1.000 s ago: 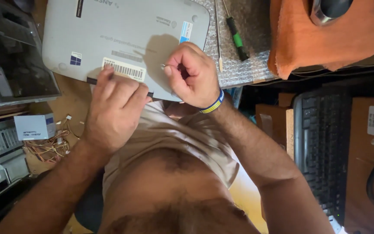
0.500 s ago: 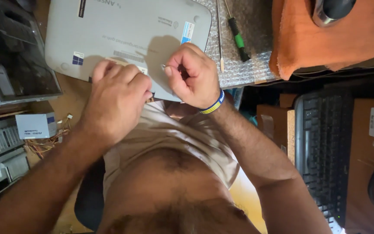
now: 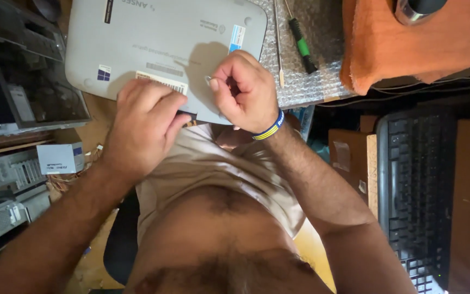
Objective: Disassembling a laptop using a screwdriver to remove screws and prying off the casing.
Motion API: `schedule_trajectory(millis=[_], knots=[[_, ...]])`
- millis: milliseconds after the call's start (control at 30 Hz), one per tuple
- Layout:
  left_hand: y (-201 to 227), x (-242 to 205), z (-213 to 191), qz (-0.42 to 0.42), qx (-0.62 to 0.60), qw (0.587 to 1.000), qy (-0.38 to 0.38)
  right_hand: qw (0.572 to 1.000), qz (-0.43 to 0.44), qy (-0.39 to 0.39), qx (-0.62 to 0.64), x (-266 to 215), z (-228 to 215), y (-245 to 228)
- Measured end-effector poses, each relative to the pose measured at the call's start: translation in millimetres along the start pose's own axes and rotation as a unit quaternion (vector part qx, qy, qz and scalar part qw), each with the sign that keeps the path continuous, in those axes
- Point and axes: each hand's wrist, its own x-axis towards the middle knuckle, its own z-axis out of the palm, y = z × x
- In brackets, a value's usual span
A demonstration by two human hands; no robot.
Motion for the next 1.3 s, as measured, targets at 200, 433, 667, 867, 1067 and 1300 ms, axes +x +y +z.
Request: schedule_trajectory(millis=[200, 433, 667, 867, 1067, 1300], knots=[[8, -10, 3, 0.056, -0.046, 0.992, 0.107, 0.997, -0.044, -0.064, 0.019, 6, -16, -10], [21, -19, 14, 0.039, 0.014, 0.979, 0.199, 0.967, 0.025, -0.237, -0.095, 10, -19, -37], [14, -18, 7, 0.047, 0.02, 0.974, 0.221, 0.948, -0.022, -0.306, -0.089, 28, -22, -48], [10, -19, 13, 0.023, 0.021, 0.974, 0.224, 0.916, -0.021, -0.331, -0.223, 25, -23, -59], [11, -14, 14, 0.027, -0.015, 0.963, 0.268, 0.847, -0.122, -0.304, -0.418, 19, -8, -89], [8, -17, 20, 0.021, -0.033, 0.956, 0.291, 0.783, -0.174, -0.323, -0.503, 22, 7, -96]])
